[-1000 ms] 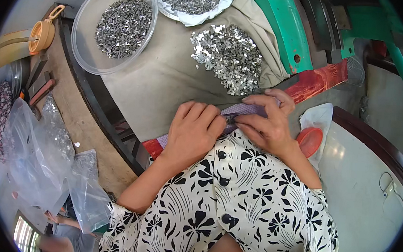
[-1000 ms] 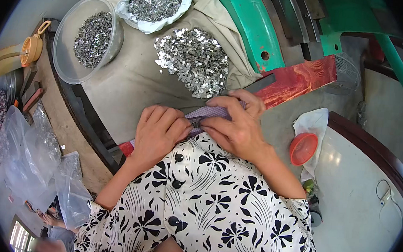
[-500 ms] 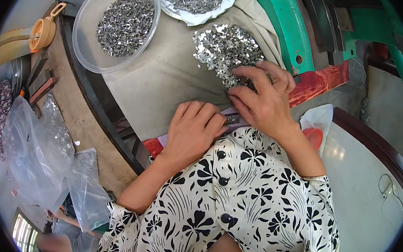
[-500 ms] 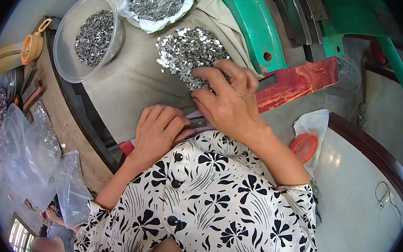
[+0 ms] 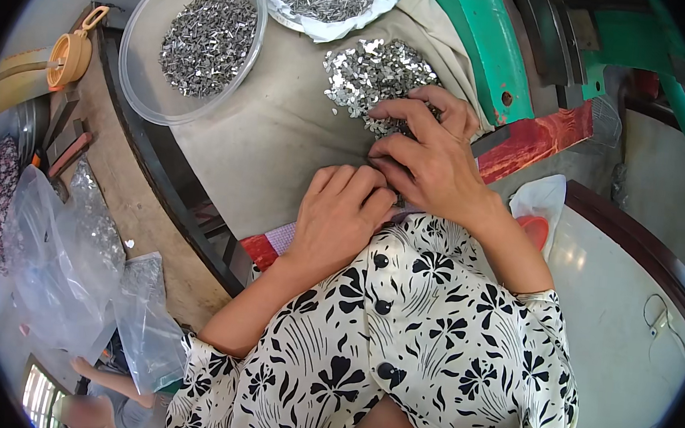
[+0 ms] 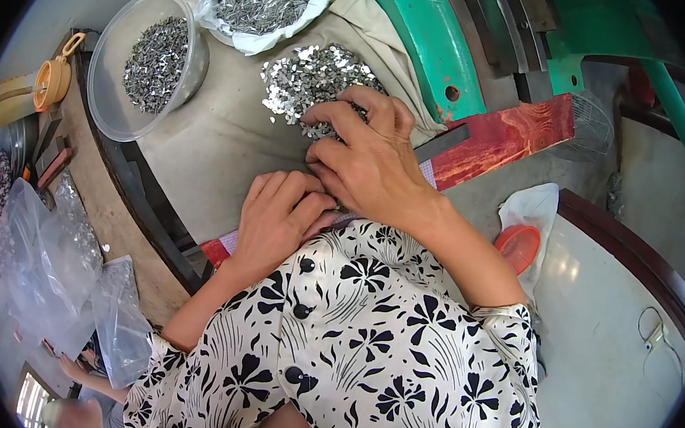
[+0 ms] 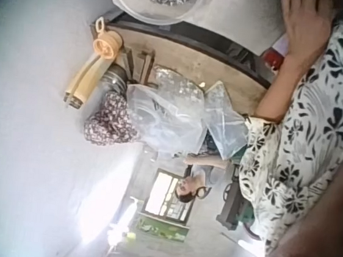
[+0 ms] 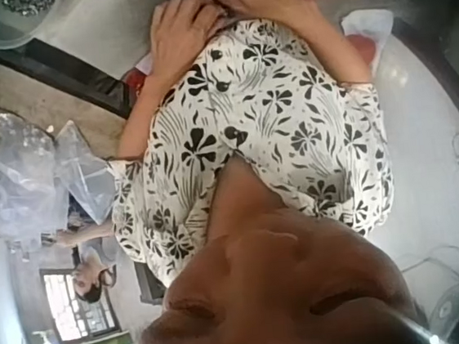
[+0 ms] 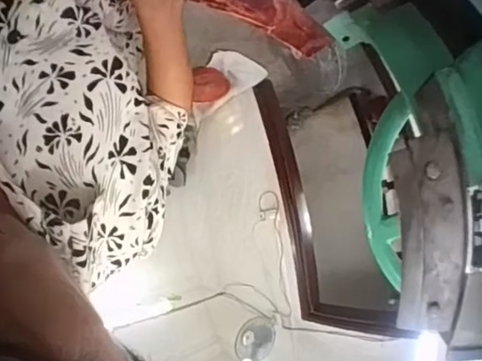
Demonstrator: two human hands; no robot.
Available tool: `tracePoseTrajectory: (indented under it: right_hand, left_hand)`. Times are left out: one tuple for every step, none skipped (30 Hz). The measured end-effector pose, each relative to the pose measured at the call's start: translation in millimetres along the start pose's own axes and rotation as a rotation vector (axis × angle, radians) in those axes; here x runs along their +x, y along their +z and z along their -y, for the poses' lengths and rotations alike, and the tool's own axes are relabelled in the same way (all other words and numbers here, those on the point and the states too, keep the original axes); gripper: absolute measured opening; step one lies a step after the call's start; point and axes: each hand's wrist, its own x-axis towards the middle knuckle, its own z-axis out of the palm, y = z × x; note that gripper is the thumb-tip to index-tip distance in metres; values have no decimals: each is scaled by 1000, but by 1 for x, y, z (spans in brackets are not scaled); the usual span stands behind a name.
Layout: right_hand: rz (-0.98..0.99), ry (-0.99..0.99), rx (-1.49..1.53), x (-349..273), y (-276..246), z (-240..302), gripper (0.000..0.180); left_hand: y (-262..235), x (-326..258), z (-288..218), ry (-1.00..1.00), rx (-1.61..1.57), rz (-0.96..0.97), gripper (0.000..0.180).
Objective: Assembling and pressing small metal parts onto a strip using a manual press.
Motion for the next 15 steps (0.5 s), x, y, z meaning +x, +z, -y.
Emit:
tracePoseTrajectory:
  right_hand:
    - [-9,13,25,-2,-1,-2,10]
    - [-17,23,54,-4,-2,-4,10]
    - [-17,22,55,-6,-5,-5,10]
    - [-16,38,34,-8,-10,-5,12]
    - [-16,56,12,-11,-14,-5,15]
    - [-31,85,15,-14,-17,-5,16]
    - [-32,86,14,-18,-20,-6,16]
    - [-46,111,5,-22,-21,-6,17]
    - [-60,135,-4,-25,-21,-6,17]
    - [-62,134,-3,-26,-20,-5,17]
    - [-74,124,-3,-27,-19,-4,18]
    - [-85,112,-2,-27,-19,-3,19]
    - [-86,111,-1,-27,-17,-2,19]
    - [-87,101,-7,-25,-15,-1,18]
    - [-88,90,-12,-24,-13,0,18]
  left_hand:
    - [0,1,-1,1,5,-5,21]
    - [1,1,0,1,6,-5,21]
    - [2,0,0,10,12,-8,21]
    - [3,0,0,20,19,-11,20]
    - [3,0,0,22,18,-10,20]
    - [3,-1,0,30,27,6,19]
    - [2,-2,0,38,37,22,18]
    - [2,-2,-1,39,39,24,18]
    - [0,-1,-2,23,23,20,18]
    - [-1,-1,-3,6,8,14,17]
    - [-2,0,-3,7,8,15,17]
    - [-3,1,-4,10,12,17,17]
    - [-4,1,-5,13,17,18,17]
    - [-3,1,-4,13,17,18,17]
    - [-1,1,-2,34,34,29,17]
